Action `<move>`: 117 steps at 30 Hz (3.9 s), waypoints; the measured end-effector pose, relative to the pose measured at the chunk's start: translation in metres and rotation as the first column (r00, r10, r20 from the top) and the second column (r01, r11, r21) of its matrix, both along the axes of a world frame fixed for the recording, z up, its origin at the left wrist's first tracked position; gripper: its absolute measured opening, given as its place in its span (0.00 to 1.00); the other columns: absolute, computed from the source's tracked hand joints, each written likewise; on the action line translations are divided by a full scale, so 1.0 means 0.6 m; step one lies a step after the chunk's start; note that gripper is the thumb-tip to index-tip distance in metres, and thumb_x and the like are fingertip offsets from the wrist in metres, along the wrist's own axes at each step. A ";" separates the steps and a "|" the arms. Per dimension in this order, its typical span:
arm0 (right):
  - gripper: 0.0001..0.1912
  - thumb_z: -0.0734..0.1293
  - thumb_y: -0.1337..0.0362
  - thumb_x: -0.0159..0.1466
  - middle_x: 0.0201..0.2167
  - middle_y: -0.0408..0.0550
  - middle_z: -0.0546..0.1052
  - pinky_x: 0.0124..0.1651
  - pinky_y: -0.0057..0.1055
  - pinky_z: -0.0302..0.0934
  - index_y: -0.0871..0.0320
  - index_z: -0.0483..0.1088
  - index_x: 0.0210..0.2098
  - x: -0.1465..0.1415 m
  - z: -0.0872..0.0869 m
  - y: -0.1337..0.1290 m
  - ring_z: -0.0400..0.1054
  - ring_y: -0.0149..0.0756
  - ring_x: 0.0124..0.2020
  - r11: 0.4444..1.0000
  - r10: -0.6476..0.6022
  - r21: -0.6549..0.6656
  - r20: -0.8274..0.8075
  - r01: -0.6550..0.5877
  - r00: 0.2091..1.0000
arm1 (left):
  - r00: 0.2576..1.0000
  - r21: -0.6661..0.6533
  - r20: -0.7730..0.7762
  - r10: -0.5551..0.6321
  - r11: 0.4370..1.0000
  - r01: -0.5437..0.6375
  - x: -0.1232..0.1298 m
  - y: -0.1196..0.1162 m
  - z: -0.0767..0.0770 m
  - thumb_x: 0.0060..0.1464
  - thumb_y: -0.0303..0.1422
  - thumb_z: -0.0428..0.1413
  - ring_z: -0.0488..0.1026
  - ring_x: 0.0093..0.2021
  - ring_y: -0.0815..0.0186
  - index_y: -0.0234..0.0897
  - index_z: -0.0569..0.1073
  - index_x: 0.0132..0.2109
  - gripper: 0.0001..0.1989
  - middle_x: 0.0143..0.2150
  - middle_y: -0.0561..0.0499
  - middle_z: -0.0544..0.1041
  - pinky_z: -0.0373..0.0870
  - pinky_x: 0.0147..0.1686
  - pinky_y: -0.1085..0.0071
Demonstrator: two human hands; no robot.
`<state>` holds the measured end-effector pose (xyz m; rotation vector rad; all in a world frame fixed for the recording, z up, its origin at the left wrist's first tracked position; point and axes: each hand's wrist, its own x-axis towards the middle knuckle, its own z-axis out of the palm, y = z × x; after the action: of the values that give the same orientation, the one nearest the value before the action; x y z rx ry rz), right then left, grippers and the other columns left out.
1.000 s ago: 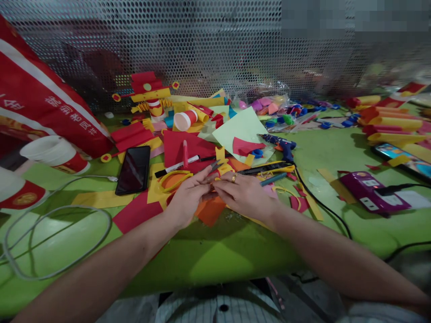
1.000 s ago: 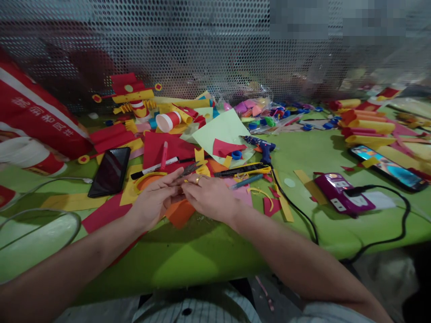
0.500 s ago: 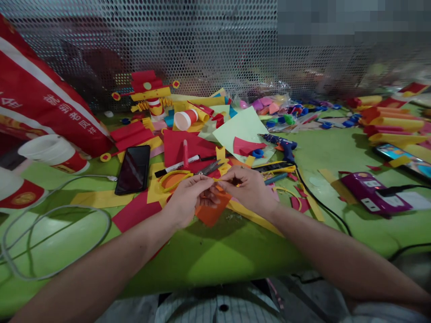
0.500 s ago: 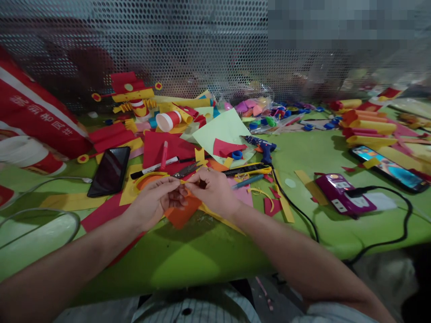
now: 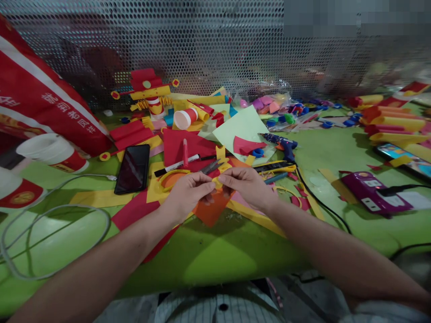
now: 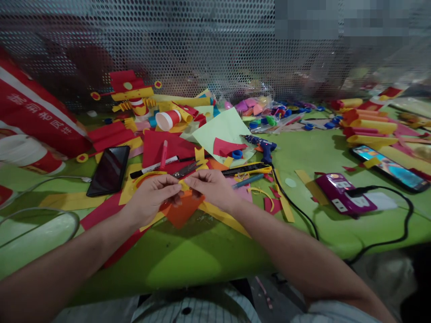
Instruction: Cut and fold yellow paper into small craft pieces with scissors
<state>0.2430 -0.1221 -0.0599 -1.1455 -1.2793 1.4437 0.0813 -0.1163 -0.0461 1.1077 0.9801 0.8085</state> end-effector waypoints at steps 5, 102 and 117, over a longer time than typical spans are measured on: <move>0.16 0.73 0.54 0.46 0.14 0.40 0.71 0.22 0.25 0.59 0.61 0.71 0.23 -0.003 -0.003 0.003 0.64 0.25 0.16 0.993 -0.006 -0.117 -0.208 -0.019 0.978 | 1.000 0.033 0.021 -0.023 0.999 0.023 -0.003 0.006 -0.001 0.35 0.33 0.65 0.68 0.19 0.74 0.33 0.70 0.26 0.12 0.19 0.57 0.72 0.63 0.23 0.77; 0.09 0.69 0.59 0.49 0.14 0.37 0.69 0.20 0.27 0.58 0.57 0.73 0.28 -0.004 -0.008 0.010 0.63 0.25 0.14 0.976 -0.194 0.071 -0.150 0.207 0.969 | 0.994 0.055 -0.015 0.107 0.993 -0.106 -0.014 0.020 -0.002 0.42 0.35 0.60 0.67 0.17 0.72 0.35 0.69 0.26 0.08 0.17 0.55 0.72 0.65 0.21 0.76; 0.13 0.73 0.55 0.44 0.19 0.41 0.74 0.29 0.29 0.65 0.57 0.74 0.25 -0.001 -0.007 0.022 0.69 0.28 0.21 0.966 -0.250 0.025 -0.178 0.259 0.952 | 0.984 0.035 0.042 0.172 0.984 -0.174 -0.029 0.031 0.007 0.42 0.32 0.61 0.66 0.16 0.74 0.35 0.69 0.25 0.07 0.15 0.56 0.70 0.61 0.18 0.79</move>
<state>0.2425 -0.1087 -0.0644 -1.0834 -1.0001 1.2833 0.0638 -0.0976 -0.0420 1.0459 1.0414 0.9901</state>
